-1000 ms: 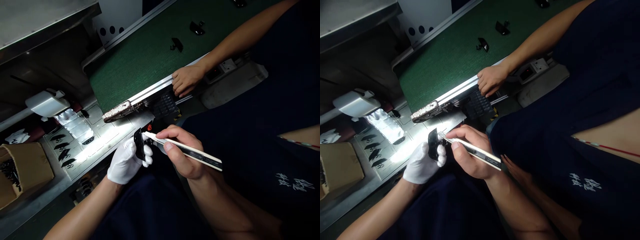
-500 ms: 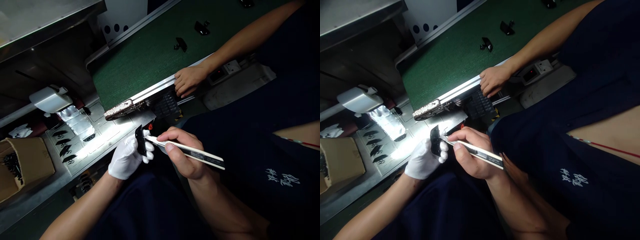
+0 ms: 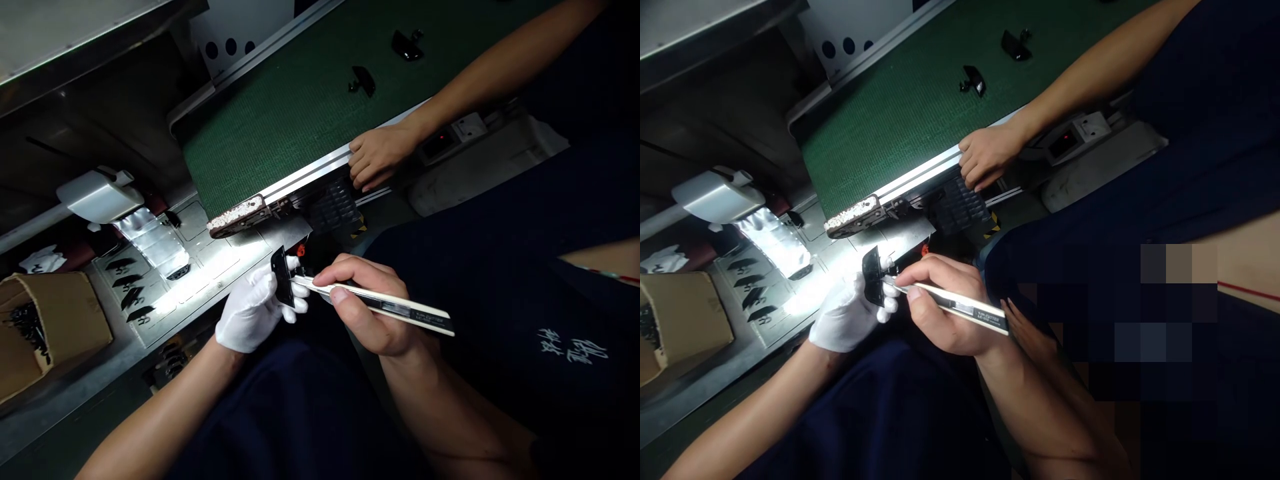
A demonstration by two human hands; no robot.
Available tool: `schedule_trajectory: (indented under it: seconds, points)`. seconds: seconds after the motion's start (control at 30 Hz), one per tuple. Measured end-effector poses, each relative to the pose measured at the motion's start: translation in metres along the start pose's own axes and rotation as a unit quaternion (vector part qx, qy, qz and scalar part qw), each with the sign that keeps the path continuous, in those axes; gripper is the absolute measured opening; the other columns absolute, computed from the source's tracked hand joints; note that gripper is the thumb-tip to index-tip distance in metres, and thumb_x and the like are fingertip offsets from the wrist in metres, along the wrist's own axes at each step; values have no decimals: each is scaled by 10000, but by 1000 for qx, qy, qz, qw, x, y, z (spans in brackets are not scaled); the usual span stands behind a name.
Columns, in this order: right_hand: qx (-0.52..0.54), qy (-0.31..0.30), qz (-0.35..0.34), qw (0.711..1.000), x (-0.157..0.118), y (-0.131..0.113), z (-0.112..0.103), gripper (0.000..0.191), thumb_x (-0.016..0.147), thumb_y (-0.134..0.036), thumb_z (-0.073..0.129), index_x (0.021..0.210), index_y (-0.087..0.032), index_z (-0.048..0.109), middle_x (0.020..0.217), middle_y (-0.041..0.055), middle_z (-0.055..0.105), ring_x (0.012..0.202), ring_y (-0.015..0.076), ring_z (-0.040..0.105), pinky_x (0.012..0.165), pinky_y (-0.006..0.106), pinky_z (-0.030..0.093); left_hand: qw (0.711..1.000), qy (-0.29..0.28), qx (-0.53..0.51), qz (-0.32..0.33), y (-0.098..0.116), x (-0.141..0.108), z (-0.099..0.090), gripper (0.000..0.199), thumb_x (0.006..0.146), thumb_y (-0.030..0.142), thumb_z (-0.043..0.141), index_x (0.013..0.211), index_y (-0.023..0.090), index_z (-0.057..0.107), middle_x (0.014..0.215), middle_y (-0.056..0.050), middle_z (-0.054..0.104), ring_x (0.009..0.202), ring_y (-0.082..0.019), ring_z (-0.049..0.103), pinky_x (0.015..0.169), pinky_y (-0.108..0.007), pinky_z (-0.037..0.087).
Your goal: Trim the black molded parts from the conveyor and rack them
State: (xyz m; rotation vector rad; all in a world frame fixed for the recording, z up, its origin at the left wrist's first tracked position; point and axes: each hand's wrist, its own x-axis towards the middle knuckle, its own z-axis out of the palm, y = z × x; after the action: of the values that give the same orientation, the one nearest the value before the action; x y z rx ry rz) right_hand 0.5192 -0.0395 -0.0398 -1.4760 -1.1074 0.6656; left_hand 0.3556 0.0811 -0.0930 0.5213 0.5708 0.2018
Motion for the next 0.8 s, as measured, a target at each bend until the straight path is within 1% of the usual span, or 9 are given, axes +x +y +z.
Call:
schedule_trajectory:
  seconds: [0.13, 0.23, 0.37, 0.43, 0.57, 0.67, 0.7, 0.73, 0.8]
  points:
    - [16, -1, 8, 1000, -1, -2, -5, 166, 908, -201, 602, 1018, -155, 717, 862, 25, 648, 786, 128, 611, 739, 295, 490, 1000, 2, -16, -6, 1, 3, 1, 496, 850, 510, 711, 1234, 199, 674, 849, -66, 717, 674, -158, 695, 529, -203, 553]
    - [32, -20, 16, 999, -2, -2, -8, 167, 908, -198, 591, 1016, -165, 715, 827, 19, 626, 739, 120, 593, 697, 292, 476, 999, 19, -31, 7, 1, 4, 3, 444, 856, 481, 714, 1220, 229, 679, 887, -53, 725, 699, -151, 696, 558, -208, 564]
    - [18, -35, -8, 999, -1, 2, -11, 169, 882, -149, 597, 1008, -157, 709, 859, 24, 647, 761, 117, 606, 698, 281, 486, 999, 39, -33, 16, 2, 7, 4, 400, 860, 460, 718, 1188, 235, 684, 908, -43, 730, 700, -129, 672, 606, -223, 582]
    - [11, -33, -18, 999, 0, 4, -11, 170, 871, -132, 599, 1003, -149, 704, 862, 25, 651, 770, 116, 609, 705, 279, 490, 998, 51, -34, 19, 2, 9, 4, 376, 867, 456, 711, 1162, 224, 687, 904, -45, 727, 717, -133, 678, 621, -225, 585]
    - [22, -28, -14, 999, 4, 4, -10, 157, 883, -161, 596, 996, -150, 703, 824, 22, 633, 751, 119, 595, 709, 289, 486, 996, 75, -36, 10, 4, 11, 6, 355, 872, 434, 711, 1146, 212, 672, 936, -52, 721, 806, -160, 704, 627, -225, 586]
    - [27, -35, -16, 999, 5, 5, -10, 151, 898, -179, 597, 998, -161, 707, 825, 28, 633, 755, 131, 598, 703, 295, 483, 996, 76, -38, 19, 5, 14, 8, 360, 883, 410, 702, 1175, 205, 656, 935, -43, 715, 798, -158, 698, 628, -220, 573]
    - [30, -28, -15, 999, 5, 7, -11, 155, 911, -189, 593, 1011, -168, 709, 841, 32, 632, 761, 136, 599, 703, 297, 482, 996, 80, -39, 24, 6, 15, 8, 366, 894, 404, 689, 1197, 202, 649, 942, -40, 712, 806, -160, 697, 634, -216, 568]
    - [35, -9, -13, 999, 5, 10, -12, 166, 929, -201, 586, 1041, -178, 707, 867, 36, 631, 761, 138, 598, 700, 298, 481, 995, 88, -40, 29, 6, 16, 7, 378, 902, 404, 679, 1218, 201, 641, 954, -40, 709, 816, -160, 696, 640, -213, 564]
    - [38, 54, -10, 998, 3, 23, -13, 196, 968, -217, 575, 1127, -204, 689, 936, 43, 622, 762, 136, 596, 700, 298, 484, 991, 122, -40, 43, 7, 16, 2, 395, 904, 414, 674, 1238, 205, 631, 991, -47, 704, 839, -156, 695, 641, -202, 560]
